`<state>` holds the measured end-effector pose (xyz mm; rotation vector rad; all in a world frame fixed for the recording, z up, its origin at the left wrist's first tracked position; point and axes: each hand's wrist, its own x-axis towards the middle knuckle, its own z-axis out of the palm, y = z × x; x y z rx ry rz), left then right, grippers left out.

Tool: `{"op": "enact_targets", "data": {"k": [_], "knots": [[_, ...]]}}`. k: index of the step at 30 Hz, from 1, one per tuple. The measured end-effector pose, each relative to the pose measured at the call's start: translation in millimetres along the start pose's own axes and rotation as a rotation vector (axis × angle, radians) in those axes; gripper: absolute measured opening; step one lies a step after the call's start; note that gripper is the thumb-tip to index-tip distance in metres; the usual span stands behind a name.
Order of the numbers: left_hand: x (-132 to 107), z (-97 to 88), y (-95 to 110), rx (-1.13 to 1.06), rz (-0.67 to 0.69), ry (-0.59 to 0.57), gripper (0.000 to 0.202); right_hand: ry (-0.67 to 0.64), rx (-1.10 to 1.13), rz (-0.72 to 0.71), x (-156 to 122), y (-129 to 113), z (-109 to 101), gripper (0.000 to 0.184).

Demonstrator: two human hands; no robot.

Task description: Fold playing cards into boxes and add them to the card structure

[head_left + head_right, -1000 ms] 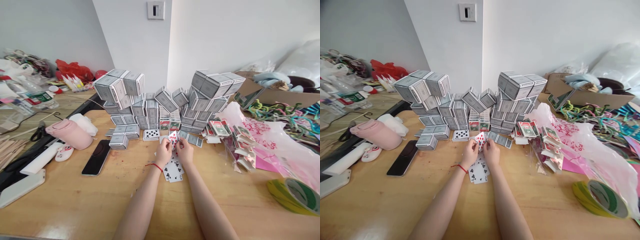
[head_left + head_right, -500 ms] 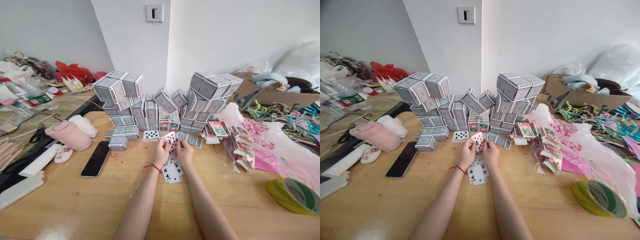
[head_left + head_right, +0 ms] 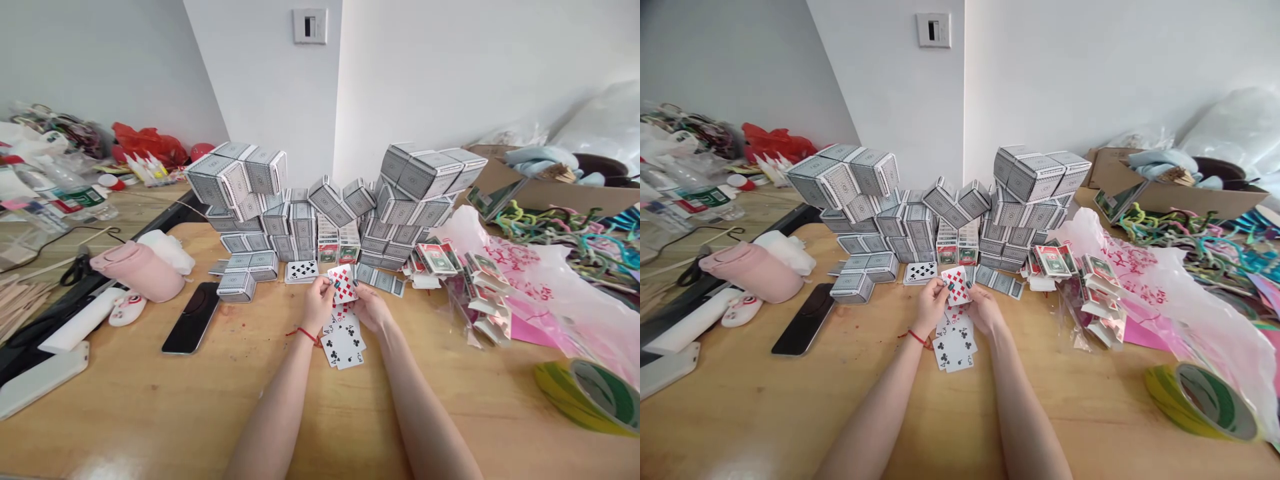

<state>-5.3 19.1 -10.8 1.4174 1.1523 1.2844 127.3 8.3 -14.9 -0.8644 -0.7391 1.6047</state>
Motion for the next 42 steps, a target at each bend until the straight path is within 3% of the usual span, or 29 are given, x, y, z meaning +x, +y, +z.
{"op": "enact_targets", "data": {"k": [4,8,12,14,20,27,31,35,42], "knots": [[-0.7,1.5,-1.5,0.015,0.014,-0.002,0.016,0.058,-0.149,-0.049,-0.9,2.3,3.0,0.029],[-3.3,1.0,-0.6,0.066,0.049,-0.013,0.017,0.222,-0.289,-0.160,-0.3,9.6,7.2,0.035],[-5.1,-3.6,6.8,0.177,0.161,0.053,0.016,0.305,-0.450,-0.258,-1.1,12.6,11.0,0.037],[-4.9,-3.9,11.3,0.129,0.163,0.081,0.012,0.281,-0.508,-0.291,-1.9,12.2,12.9,0.035],[-2.8,7.9,15.0,-0.340,-0.151,-0.018,0.030,0.150,-0.711,-0.343,-2.3,13.7,16.5,0.032],[1.3,9.8,5.5,-0.541,-0.278,0.128,0.028,-0.020,-0.796,-0.411,-1.5,14.3,17.9,0.023],[4.0,5.0,2.1,-0.561,-0.329,0.139,0.024,-0.048,-0.815,-0.423,-1.5,15.9,17.9,0.025],[5.7,4.2,2.8,-0.565,-0.387,0.052,0.026,0.006,-0.807,-0.350,0.1,19.4,16.1,0.023],[6.0,5.2,4.6,-0.446,-0.193,0.050,0.033,0.120,-0.372,-0.193,-0.4,13.9,13.5,0.024]]}}
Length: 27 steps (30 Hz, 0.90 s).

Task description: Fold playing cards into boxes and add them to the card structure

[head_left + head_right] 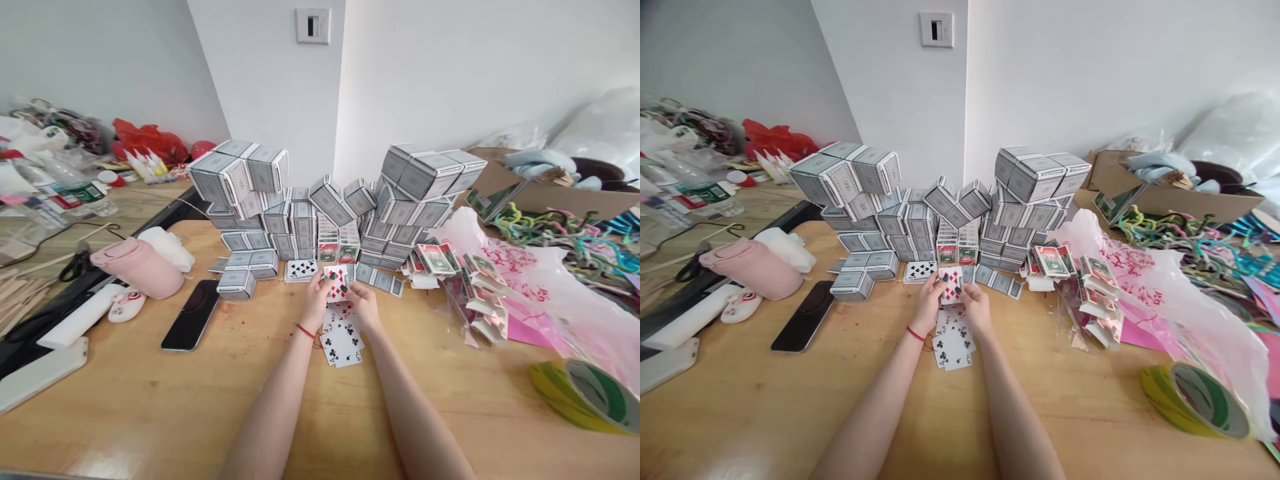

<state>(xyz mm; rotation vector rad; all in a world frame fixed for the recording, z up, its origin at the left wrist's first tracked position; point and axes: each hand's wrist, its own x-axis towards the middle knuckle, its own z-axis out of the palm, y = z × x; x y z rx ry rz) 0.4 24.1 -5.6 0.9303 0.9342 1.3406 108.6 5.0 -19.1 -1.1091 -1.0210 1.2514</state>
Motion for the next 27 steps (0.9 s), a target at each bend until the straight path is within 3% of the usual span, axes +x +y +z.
{"op": "enact_targets", "data": {"k": [5,11,27], "knots": [[2.6,-8.5,2.4,0.137,0.041,-0.010,0.042,0.040,0.023,0.017,-1.2,-5.8,-3.1,0.041],[4.2,-13.2,-1.9,0.247,0.111,0.004,0.036,-0.016,0.033,0.020,-2.9,-8.9,0.4,0.062],[2.6,-12.7,-5.9,0.219,0.056,-0.016,0.038,0.032,0.067,0.014,-0.3,-6.6,-2.6,0.044]]}}
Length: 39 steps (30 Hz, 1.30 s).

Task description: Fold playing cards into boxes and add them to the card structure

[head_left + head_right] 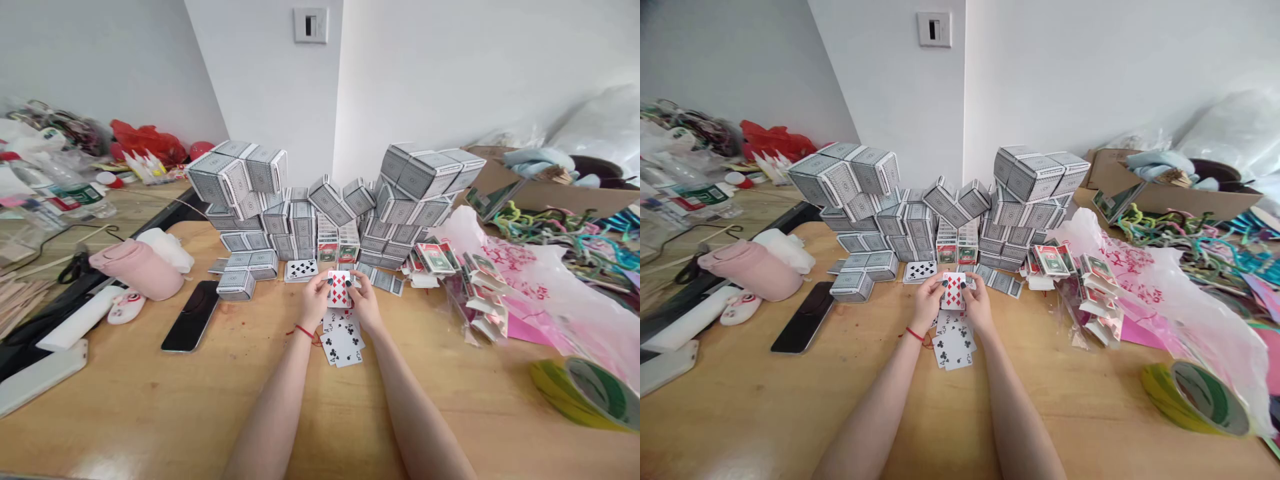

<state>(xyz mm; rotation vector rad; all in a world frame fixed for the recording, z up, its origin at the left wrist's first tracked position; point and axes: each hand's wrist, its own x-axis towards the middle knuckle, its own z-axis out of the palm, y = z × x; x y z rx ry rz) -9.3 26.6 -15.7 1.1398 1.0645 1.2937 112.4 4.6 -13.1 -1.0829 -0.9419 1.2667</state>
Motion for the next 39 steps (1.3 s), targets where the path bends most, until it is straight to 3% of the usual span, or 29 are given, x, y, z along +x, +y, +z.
{"op": "enact_targets", "data": {"k": [9,18,30,39], "knots": [[-2.9,3.9,-0.1,0.000,0.016,-0.023,0.031,0.022,-0.005,0.007,1.9,4.2,-2.8,0.029],[-5.3,6.0,-3.0,0.074,0.104,0.030,0.018,0.030,0.008,-0.002,-0.7,1.4,1.8,0.019],[-7.2,10.5,-1.7,-0.081,0.019,0.073,0.013,0.021,0.016,0.022,-2.9,-1.3,4.1,0.016],[-6.8,9.8,2.3,0.015,0.030,0.077,0.015,0.065,0.101,0.067,0.8,4.9,5.1,0.012]]}}
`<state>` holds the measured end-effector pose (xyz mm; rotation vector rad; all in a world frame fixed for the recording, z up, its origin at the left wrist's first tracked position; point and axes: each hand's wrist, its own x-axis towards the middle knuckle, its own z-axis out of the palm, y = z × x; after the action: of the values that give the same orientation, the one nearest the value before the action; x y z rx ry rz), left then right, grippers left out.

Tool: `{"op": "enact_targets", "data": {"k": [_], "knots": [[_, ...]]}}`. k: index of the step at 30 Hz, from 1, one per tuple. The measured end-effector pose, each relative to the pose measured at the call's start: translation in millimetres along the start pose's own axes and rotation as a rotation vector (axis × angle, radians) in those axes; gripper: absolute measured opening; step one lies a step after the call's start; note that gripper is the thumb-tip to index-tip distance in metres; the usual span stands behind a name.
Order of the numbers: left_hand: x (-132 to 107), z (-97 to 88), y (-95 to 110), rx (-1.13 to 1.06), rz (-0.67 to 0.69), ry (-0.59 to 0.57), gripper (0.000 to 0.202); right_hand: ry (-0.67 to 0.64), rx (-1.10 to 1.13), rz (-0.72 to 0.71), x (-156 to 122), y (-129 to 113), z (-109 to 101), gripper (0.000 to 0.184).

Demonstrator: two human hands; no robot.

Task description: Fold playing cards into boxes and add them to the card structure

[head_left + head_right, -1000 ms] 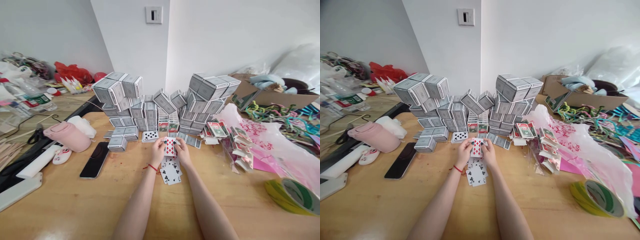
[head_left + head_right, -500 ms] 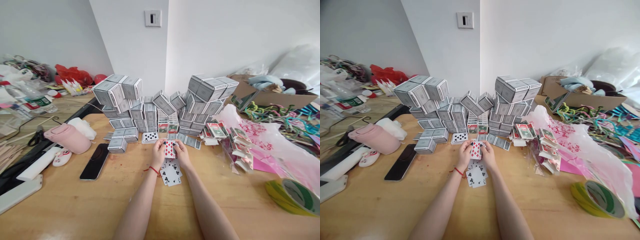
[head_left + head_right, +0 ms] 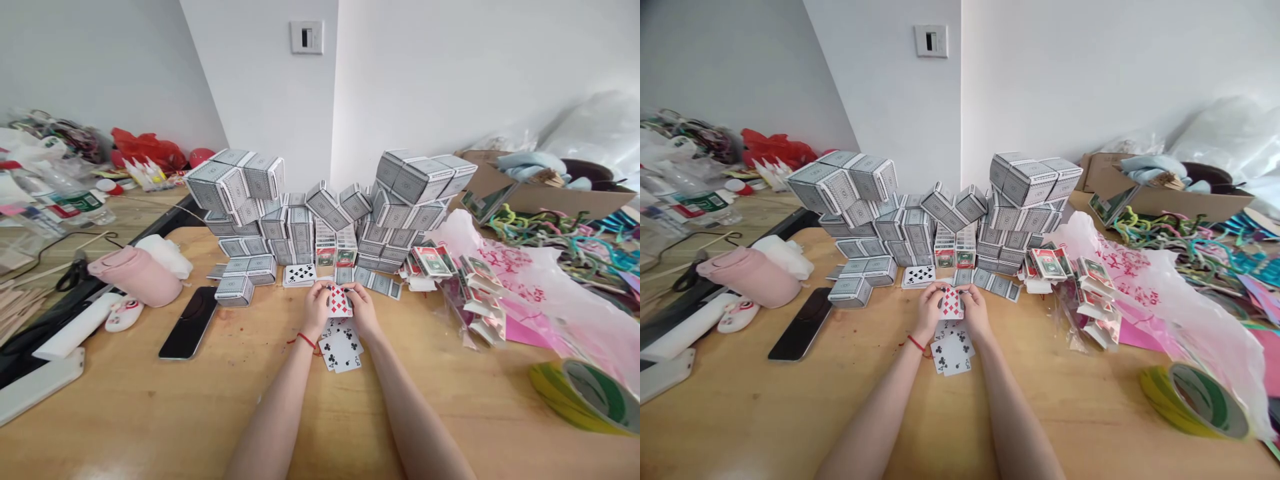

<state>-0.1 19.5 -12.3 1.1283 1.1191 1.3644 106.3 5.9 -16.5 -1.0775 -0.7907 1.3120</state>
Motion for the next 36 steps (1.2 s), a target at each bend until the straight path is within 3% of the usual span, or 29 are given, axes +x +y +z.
{"op": "enact_targets", "data": {"k": [7,11,16,23,27,32,36], "knots": [[2.3,-4.5,2.6,0.073,0.054,-0.091,0.015,-0.034,0.154,0.065,-1.2,-2.9,-0.7,0.010],[3.3,-11.2,7.3,0.195,0.135,-0.125,0.015,-0.101,0.169,0.147,-1.5,-5.2,-0.6,0.021],[4.3,-21.4,14.5,0.277,0.182,-0.202,0.018,-0.039,0.175,0.171,1.1,-2.5,2.1,0.024],[5.7,-28.2,17.0,0.393,0.260,-0.242,0.023,-0.192,0.239,0.269,3.8,-1.8,-5.6,0.022],[6.1,-24.3,12.2,0.355,0.236,-0.257,0.022,-0.237,0.242,0.290,5.8,-2.6,-9.7,0.021],[1.7,-14.0,12.4,0.123,0.153,-0.290,0.016,-0.163,0.213,0.207,6.9,1.9,-7.6,0.021],[-0.6,-6.5,11.8,-0.051,0.058,-0.233,0.021,-0.120,0.155,0.129,5.9,4.3,-1.7,0.024]]}}
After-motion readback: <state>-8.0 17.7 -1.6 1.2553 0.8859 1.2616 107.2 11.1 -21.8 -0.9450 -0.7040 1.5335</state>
